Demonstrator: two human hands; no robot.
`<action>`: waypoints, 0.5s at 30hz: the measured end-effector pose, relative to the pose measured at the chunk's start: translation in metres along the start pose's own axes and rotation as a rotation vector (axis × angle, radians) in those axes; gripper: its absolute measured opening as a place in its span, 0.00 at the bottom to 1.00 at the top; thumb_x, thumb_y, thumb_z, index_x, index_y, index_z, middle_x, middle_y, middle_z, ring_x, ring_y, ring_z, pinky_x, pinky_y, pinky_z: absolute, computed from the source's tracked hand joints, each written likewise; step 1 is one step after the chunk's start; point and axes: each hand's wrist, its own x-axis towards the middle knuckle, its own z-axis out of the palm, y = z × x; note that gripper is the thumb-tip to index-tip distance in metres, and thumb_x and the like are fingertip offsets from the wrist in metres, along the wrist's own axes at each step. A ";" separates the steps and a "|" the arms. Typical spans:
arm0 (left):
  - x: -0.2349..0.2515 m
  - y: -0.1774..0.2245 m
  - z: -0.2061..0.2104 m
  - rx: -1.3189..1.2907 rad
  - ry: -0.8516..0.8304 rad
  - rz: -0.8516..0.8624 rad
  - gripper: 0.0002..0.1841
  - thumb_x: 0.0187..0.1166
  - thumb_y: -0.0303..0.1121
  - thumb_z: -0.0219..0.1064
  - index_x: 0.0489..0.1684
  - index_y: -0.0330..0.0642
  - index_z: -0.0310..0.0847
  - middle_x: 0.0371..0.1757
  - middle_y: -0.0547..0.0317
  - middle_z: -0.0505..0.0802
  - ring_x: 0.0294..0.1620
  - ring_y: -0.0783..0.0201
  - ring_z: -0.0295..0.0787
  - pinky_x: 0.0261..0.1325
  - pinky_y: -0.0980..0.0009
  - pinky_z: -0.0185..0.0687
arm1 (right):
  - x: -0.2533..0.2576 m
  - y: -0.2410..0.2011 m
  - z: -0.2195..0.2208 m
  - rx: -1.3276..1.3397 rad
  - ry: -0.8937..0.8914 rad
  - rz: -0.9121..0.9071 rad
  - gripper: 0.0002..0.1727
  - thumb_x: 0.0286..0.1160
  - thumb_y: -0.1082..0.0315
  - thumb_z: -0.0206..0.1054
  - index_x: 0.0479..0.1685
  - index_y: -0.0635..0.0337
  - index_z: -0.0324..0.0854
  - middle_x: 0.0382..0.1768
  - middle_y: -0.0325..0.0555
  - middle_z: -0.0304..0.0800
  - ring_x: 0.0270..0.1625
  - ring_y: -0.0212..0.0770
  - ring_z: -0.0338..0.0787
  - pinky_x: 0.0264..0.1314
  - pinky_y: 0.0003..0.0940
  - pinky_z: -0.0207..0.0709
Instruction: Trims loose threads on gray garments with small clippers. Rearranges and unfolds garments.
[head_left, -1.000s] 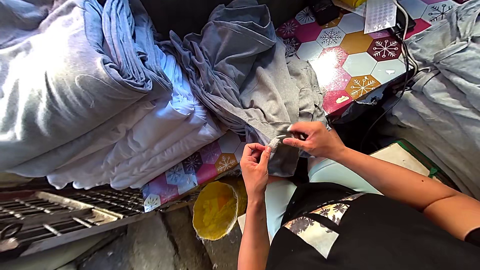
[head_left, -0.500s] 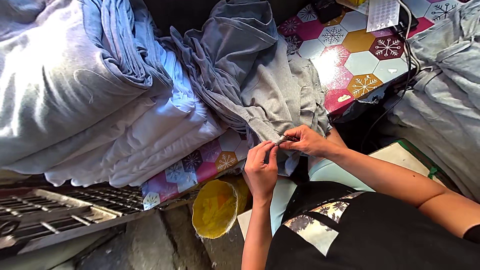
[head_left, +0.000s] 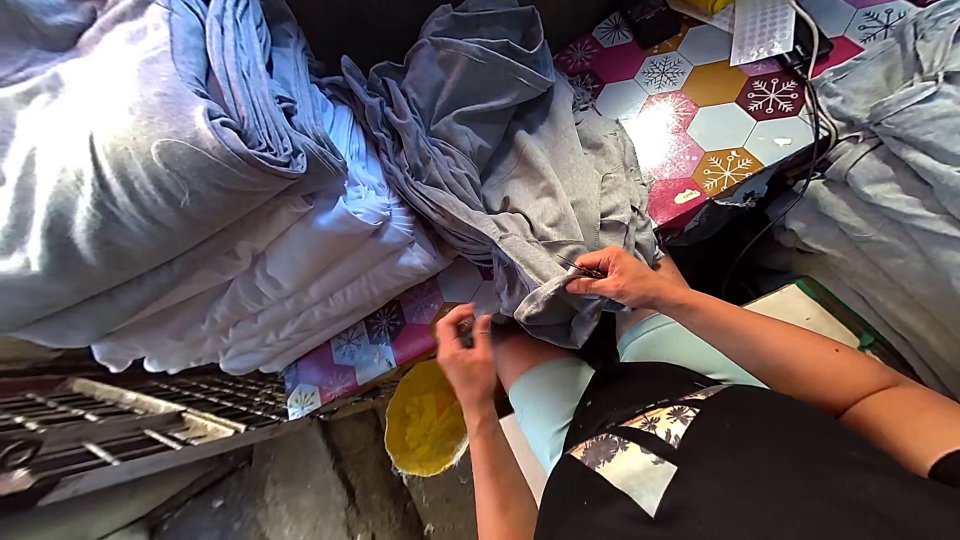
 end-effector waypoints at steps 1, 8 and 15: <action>0.002 -0.001 0.006 -0.076 -0.171 0.003 0.23 0.76 0.34 0.71 0.63 0.26 0.78 0.62 0.43 0.89 0.65 0.60 0.86 0.69 0.62 0.80 | 0.000 -0.001 0.000 -0.003 -0.023 0.006 0.09 0.72 0.74 0.73 0.24 0.60 0.83 0.17 0.31 0.77 0.20 0.20 0.72 0.25 0.17 0.66; -0.003 -0.008 0.029 -0.081 -0.003 0.090 0.08 0.55 0.16 0.72 0.28 0.36 0.82 0.29 0.63 0.87 0.31 0.77 0.83 0.38 0.81 0.81 | -0.022 0.003 -0.010 -0.808 0.259 -0.210 0.11 0.58 0.76 0.76 0.41 0.63 0.89 0.37 0.51 0.90 0.34 0.51 0.91 0.31 0.54 0.83; -0.065 -0.034 0.064 0.150 0.224 -0.091 0.05 0.57 0.15 0.66 0.23 0.30 0.74 0.28 0.52 0.81 0.33 0.66 0.79 0.38 0.73 0.75 | -0.079 0.070 0.003 -0.955 0.439 -0.140 0.13 0.60 0.77 0.74 0.45 0.69 0.86 0.32 0.59 0.92 0.31 0.61 0.93 0.28 0.60 0.82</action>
